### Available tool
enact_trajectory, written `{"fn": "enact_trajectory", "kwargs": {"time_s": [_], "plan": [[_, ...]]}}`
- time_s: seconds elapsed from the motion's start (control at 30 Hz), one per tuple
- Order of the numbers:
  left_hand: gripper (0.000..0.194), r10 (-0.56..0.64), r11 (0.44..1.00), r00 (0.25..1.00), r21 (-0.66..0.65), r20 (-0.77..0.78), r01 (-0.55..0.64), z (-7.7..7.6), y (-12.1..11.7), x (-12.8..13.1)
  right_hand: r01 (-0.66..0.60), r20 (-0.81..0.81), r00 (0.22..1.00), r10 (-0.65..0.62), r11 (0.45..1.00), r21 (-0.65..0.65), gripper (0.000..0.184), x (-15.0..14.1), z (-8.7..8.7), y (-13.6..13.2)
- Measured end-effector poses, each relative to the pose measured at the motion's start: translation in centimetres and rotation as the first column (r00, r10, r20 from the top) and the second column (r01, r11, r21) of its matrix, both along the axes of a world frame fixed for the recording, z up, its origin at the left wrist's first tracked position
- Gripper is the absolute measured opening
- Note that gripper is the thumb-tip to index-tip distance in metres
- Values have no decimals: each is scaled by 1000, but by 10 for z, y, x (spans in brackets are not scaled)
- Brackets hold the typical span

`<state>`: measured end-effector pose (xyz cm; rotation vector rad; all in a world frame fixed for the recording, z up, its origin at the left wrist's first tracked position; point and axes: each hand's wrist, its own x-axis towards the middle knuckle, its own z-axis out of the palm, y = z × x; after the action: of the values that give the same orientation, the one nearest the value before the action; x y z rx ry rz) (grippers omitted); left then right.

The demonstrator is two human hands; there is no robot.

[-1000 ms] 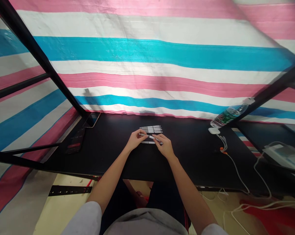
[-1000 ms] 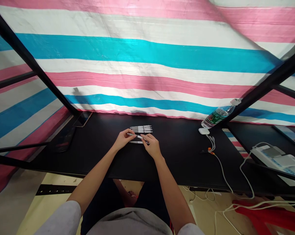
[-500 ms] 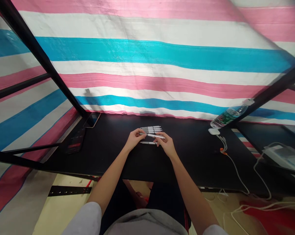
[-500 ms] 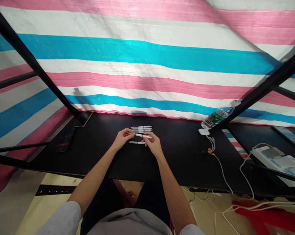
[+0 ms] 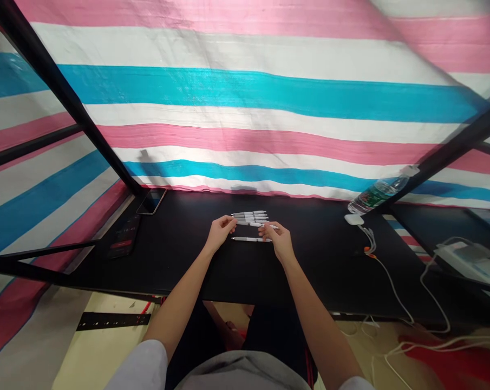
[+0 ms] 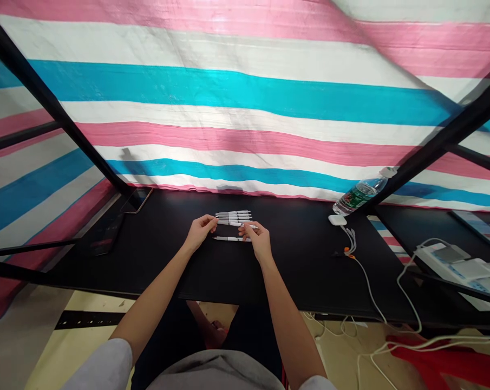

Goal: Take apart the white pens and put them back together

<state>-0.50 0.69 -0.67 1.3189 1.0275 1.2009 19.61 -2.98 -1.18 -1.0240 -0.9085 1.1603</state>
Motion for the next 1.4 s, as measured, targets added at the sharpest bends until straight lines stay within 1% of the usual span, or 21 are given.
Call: {"fn": "enact_trajectory", "kwargs": {"time_s": [0.1, 0.2, 0.33, 0.43, 0.5, 0.57, 0.7, 0.77, 0.87, 1.0, 1.03, 1.1, 1.17, 1.23, 1.3, 1.4], "plan": [[32, -40, 999, 999, 9, 35, 40, -1, 1, 0, 18, 3, 1000, -18, 1000, -4, 34, 1, -2, 1], [36, -55, 998, 995, 5, 80, 55, 0, 0, 1, 18, -6, 1000, -18, 1000, -12, 35, 2, -3, 2], [34, -43, 998, 999, -40, 33, 44, 2, -2, 1, 17, -20, 1000, -17, 1000, -11, 35, 2, -4, 2], [33, -91, 995, 995, -40, 28, 92, 2, -2, 0, 31, -25, 999, -31, 1000, -2, 34, 2, -4, 2], [37, -114, 993, 992, -18, 53, 116, 2, -2, 0, 43, -27, 999, -43, 999, -5, 34, 3, -4, 2], [38, -109, 994, 993, -19, 52, 110, 2, -2, 0, 46, -27, 999, -46, 999, -7, 35, 3, -4, 2], [36, -84, 994, 996, -67, -28, 82, 2, -3, 1, 38, -14, 999, -38, 999, -2, 35, 4, -8, 4], [34, -100, 994, 995, -53, -15, 99, 2, -3, 0, 45, -24, 999, -45, 999, 1, 36, 4, -10, 5], [41, -116, 993, 993, -23, 23, 117, 2, -3, 0, 51, -49, 998, -51, 999, 4, 37, 4, -11, 6], [37, -68, 996, 996, -53, -59, 65, 2, -3, 1, 31, -43, 999, -30, 999, 16, 37, 4, -11, 6], [37, -72, 996, 995, -54, -65, 69, 2, -3, 1, 31, -40, 999, -31, 999, 18, 37, 4, -10, 6], [35, -102, 994, 994, -35, -37, 101, 2, -3, 2, 52, -39, 998, -51, 998, 21, 36, 4, -9, 5], [41, -118, 993, 993, -13, -2, 118, 1, -3, 3, 77, -46, 996, -75, 997, 22, 37, 4, -8, 5], [41, -93, 996, 995, -7, -29, 93, 0, -3, 3, 82, -57, 995, -81, 996, 23, 37, 3, -7, 5], [40, -65, 998, 993, -10, -96, 64, -2, -3, 3, 77, -69, 995, -75, 997, 25, 36, 3, -6, 4], [39, -86, 996, 987, 10, -138, 88, -2, -3, 2, 78, -84, 994, -75, 997, 27, 34, 2, -7, 4]]}}
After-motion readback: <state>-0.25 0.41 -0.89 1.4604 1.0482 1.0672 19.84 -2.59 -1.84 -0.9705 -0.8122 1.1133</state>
